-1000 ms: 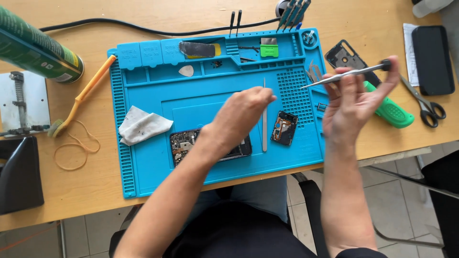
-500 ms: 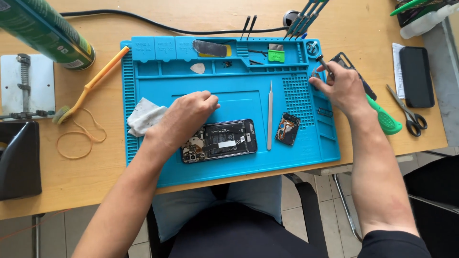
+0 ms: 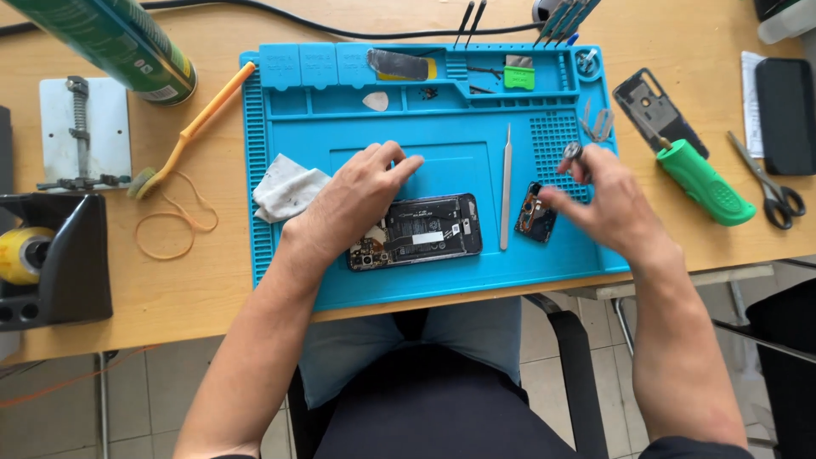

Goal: Installing internal screws into a disassembled smartphone using a precision screwdriver on a repair mat.

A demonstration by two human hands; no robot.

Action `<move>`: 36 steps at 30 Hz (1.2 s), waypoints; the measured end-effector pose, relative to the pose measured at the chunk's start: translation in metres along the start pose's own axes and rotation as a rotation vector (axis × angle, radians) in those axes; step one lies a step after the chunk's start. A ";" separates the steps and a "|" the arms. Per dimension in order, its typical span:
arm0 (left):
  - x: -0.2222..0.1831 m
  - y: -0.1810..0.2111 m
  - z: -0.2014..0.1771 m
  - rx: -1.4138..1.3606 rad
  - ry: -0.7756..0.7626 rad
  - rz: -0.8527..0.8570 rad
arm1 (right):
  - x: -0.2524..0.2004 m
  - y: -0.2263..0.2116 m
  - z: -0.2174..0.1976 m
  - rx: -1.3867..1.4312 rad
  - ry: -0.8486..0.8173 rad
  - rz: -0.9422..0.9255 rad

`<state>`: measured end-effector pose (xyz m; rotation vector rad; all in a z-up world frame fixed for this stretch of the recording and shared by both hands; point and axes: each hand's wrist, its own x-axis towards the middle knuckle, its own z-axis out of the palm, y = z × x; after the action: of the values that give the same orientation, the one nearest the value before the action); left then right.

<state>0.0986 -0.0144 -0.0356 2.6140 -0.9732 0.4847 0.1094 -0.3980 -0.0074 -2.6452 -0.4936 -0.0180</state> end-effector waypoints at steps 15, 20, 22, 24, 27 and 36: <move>-0.009 0.041 -0.055 -0.513 0.160 -0.252 | -0.050 -0.043 0.012 -0.014 -0.007 -0.025; -0.020 0.132 -0.050 -0.708 0.315 -0.368 | -0.062 -0.094 0.006 0.148 0.184 -0.059; -0.024 0.165 -0.040 -0.956 0.314 -0.512 | -0.063 -0.120 0.010 0.357 0.274 -0.256; -0.029 0.181 -0.033 -1.055 0.354 -0.621 | -0.064 -0.137 0.021 0.416 0.263 -0.268; -0.045 0.184 -0.035 -1.114 0.420 -0.714 | -0.067 -0.152 0.035 0.533 0.213 -0.258; -0.116 0.090 -0.081 -0.559 0.471 -0.886 | -0.075 -0.122 0.045 0.720 0.177 -0.139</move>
<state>-0.0611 0.0185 0.0037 1.9908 0.2081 0.4574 -0.0056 -0.3020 -0.0030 -1.8855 -0.5047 -0.0967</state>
